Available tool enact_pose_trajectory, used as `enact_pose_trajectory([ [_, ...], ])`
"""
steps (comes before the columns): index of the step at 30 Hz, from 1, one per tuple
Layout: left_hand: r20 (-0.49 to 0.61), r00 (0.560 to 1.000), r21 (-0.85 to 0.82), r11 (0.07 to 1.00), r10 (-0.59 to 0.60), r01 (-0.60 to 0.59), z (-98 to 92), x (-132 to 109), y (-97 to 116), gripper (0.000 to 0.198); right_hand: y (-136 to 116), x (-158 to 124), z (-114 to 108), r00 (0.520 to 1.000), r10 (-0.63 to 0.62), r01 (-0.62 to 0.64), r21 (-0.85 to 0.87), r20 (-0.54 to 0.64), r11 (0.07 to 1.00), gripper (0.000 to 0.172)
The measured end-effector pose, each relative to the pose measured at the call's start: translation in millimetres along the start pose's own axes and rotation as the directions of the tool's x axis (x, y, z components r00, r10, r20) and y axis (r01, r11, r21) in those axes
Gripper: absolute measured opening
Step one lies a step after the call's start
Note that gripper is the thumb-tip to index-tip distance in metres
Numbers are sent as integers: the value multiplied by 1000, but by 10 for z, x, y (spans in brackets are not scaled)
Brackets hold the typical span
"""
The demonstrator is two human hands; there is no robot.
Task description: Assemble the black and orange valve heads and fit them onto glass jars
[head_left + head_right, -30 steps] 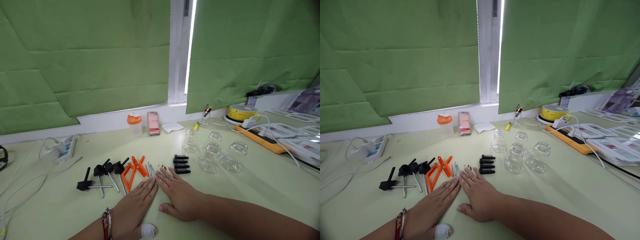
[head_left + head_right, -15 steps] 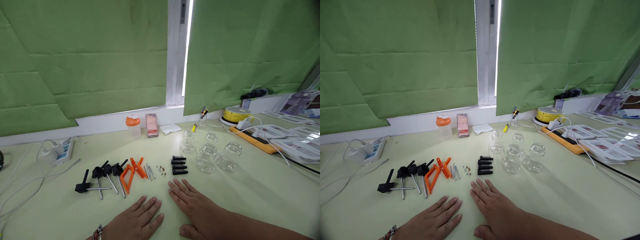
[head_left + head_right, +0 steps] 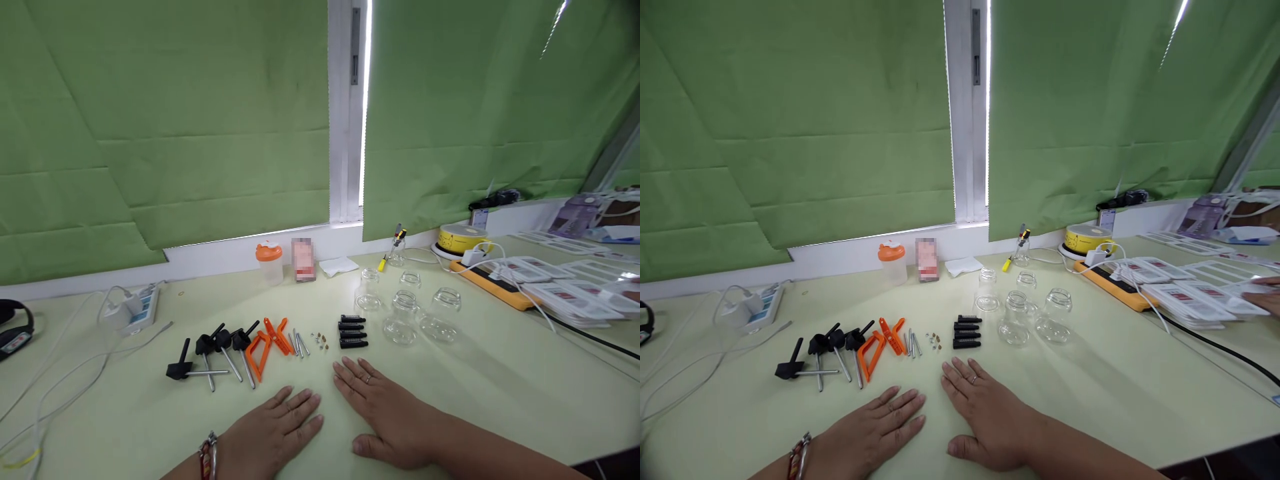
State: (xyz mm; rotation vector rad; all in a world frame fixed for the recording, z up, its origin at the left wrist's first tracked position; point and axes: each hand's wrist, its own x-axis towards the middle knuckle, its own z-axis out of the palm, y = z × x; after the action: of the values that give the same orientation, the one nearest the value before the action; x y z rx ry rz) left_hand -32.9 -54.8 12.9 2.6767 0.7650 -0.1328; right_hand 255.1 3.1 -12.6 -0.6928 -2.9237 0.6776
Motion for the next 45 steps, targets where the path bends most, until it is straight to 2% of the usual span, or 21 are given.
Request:
enact_pose_trajectory([
  [4, -58, 998, 4, 1000, -22, 22, 41, 10, -33, 84, 51, 25, 46, 1000, 3, -4, -26, -31, 1000, 80],
  [6, -92, 994, 52, 996, -64, 69, 81, 43, -72, 84, 99, 60, 72, 994, 47, -53, -56, -94, 997, 79],
  [8, -163, 980, 124, 983, -114, 134, 127, 95, -144, 83, 154, 107, 94, 974, 124, -141, -77, -189, 987, 78],
  [10, -300, 934, 202, 944, -196, 263, 171, 150, -255, 79, 212, 158, 112, 942, 211, -239, -81, -263, 968, 77],
  [11, -384, 889, 233, 906, -250, 355, 188, 170, -325, 77, 243, 185, 119, 923, 251, -285, -82, -292, 955, 76],
  [12, -474, 825, 247, 854, -306, 459, 201, 182, -400, 76, 274, 211, 124, 907, 280, -321, -84, -315, 943, 75],
  [14, -626, 660, 218, 720, -415, 659, 209, 176, -557, 73, 340, 268, 129, 875, 308, -366, -94, -374, 926, 73],
  [16, -703, 510, 160, 588, -496, 793, 197, 141, -700, 70, 410, 337, 121, 844, 325, -402, -102, -427, 910, 73],
  [17, -714, 458, 137, 535, -530, 833, 186, 120, -759, 69, 445, 376, 112, 833, 328, -414, -107, -446, 904, 74],
  [18, -710, 427, 121, 500, -561, 858, 174, 100, -808, 68, 479, 419, 99, 823, 327, -421, -113, -464, 900, 75],
  [20, -668, 428, 104, 494, -608, 863, 154, 73, -877, 68, 539, 509, 67, 811, 322, -430, -125, -488, 894, 76],
  [25, -572, 496, 55, 574, -653, 817, 130, 65, -943, 63, 637, 685, -8, 795, 385, -494, -130, -469, 860, 78],
  [28, -542, 529, 56, 599, -653, 798, 107, 64, -958, 61, 671, 727, -33, 809, 445, -521, -119, -385, 845, 79],
  [31, -538, 557, 62, 629, -633, 775, 71, 69, -973, 62, 697, 743, -56, 833, 439, -499, -117, -338, 858, 79],
  [37, -513, 593, 73, 657, -620, 750, 14, 115, -1048, 64, 739, 765, -96, 866, 383, -440, -128, -322, 889, 82],
  [45, -470, 636, 92, 683, -612, 725, -16, 131, -1100, 62, 739, 769, -88, 865, 386, -445, -137, -320, 885, 82],
])
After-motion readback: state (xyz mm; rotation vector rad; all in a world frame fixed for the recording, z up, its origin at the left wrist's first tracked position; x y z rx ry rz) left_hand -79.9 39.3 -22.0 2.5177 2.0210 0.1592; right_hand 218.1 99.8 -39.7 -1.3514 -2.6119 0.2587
